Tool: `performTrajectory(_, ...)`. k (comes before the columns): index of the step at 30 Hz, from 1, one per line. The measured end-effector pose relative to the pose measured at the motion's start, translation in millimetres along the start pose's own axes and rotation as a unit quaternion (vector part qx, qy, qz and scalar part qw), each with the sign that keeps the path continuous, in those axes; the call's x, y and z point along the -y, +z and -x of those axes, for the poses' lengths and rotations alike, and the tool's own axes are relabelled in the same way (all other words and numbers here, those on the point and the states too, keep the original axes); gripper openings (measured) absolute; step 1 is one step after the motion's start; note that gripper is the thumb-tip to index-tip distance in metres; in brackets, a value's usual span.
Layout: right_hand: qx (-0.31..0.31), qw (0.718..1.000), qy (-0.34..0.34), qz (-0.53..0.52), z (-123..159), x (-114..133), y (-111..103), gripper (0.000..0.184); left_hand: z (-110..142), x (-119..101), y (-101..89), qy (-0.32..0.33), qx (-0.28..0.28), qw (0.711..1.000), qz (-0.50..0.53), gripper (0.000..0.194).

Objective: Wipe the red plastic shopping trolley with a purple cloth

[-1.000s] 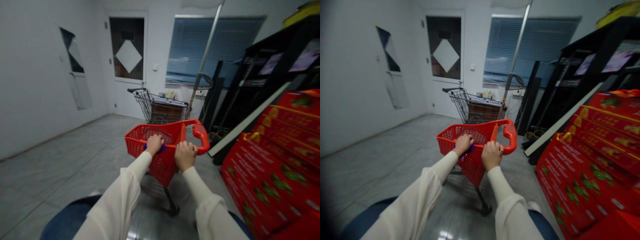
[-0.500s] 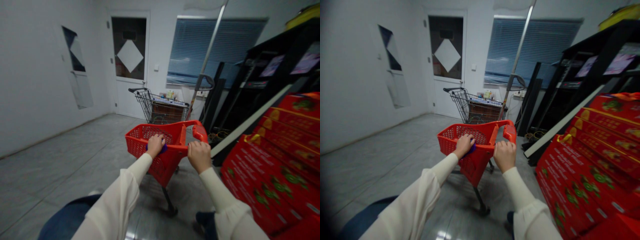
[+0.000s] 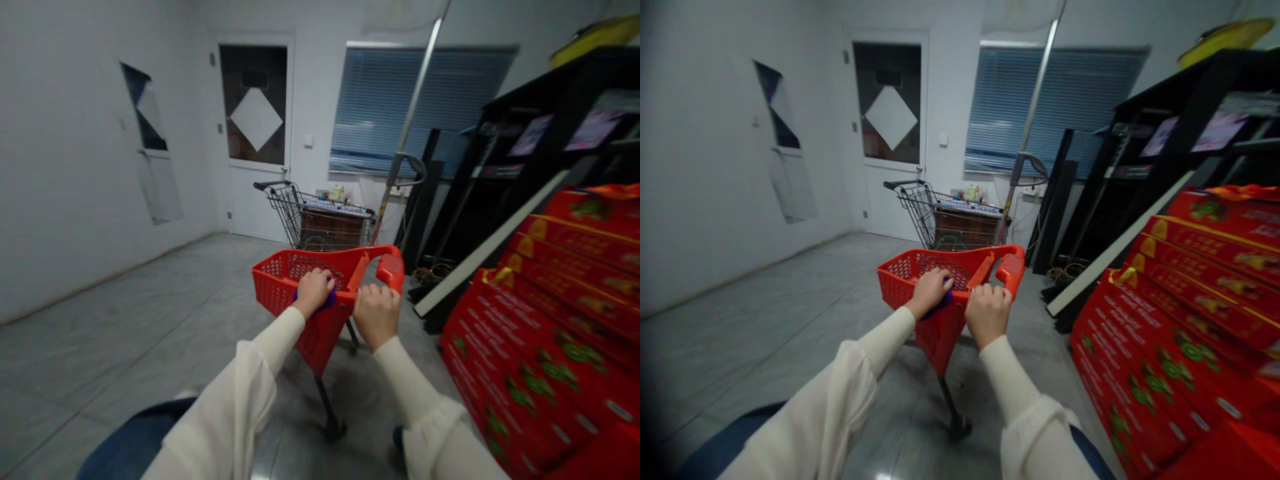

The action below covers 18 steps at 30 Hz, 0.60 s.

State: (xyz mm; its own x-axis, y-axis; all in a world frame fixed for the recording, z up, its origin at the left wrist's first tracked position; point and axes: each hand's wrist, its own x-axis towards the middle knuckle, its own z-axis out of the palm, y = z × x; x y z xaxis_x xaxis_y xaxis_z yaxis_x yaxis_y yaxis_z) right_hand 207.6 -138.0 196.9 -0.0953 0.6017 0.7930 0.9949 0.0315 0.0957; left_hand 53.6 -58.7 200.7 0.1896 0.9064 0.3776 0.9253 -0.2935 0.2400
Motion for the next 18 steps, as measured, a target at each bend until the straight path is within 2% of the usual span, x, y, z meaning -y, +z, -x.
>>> performTrajectory(2,0.008,1.0,-0.003,-0.022,-0.2,10.1,-4.5,0.027,1.9,-11.0,-6.5,0.046,-0.014,0.999,0.01,0.028)
performTrajectory(4,0.015,0.998,-0.019,-0.066,-2.0,10.8,-9.6,0.025,3.0,-14.0,-11.3,0.062,-0.015,0.998,0.022,0.027)
performTrajectory(8,-0.006,0.981,-0.016,-0.191,-10.7,-19.3,-6.5,0.028,-1.9,6.8,-13.9,0.021,0.011,0.999,0.027,0.029)
performTrajectory(10,-0.019,0.975,0.014,-0.219,-14.5,-38.3,5.2,0.028,-5.7,17.9,-13.2,-0.005,0.015,1.0,0.018,0.03)
performTrajectory(12,-0.006,0.963,-0.005,-0.27,-15.5,-49.4,20.7,0.034,-7.1,19.6,-13.3,-0.028,0.016,0.999,0.007,0.031)
performTrajectory(15,-0.032,0.948,0.048,-0.314,-12.3,-48.8,40.0,0.04,-1.5,0.8,-17.4,-0.014,0.0,1.0,-0.004,0.031)
performTrajectory(18,-0.06,0.941,0.077,-0.324,-8.0,-40.2,45.9,0.04,8.5,-25.4,-24.2,0.066,-0.024,0.997,0.008,0.031)
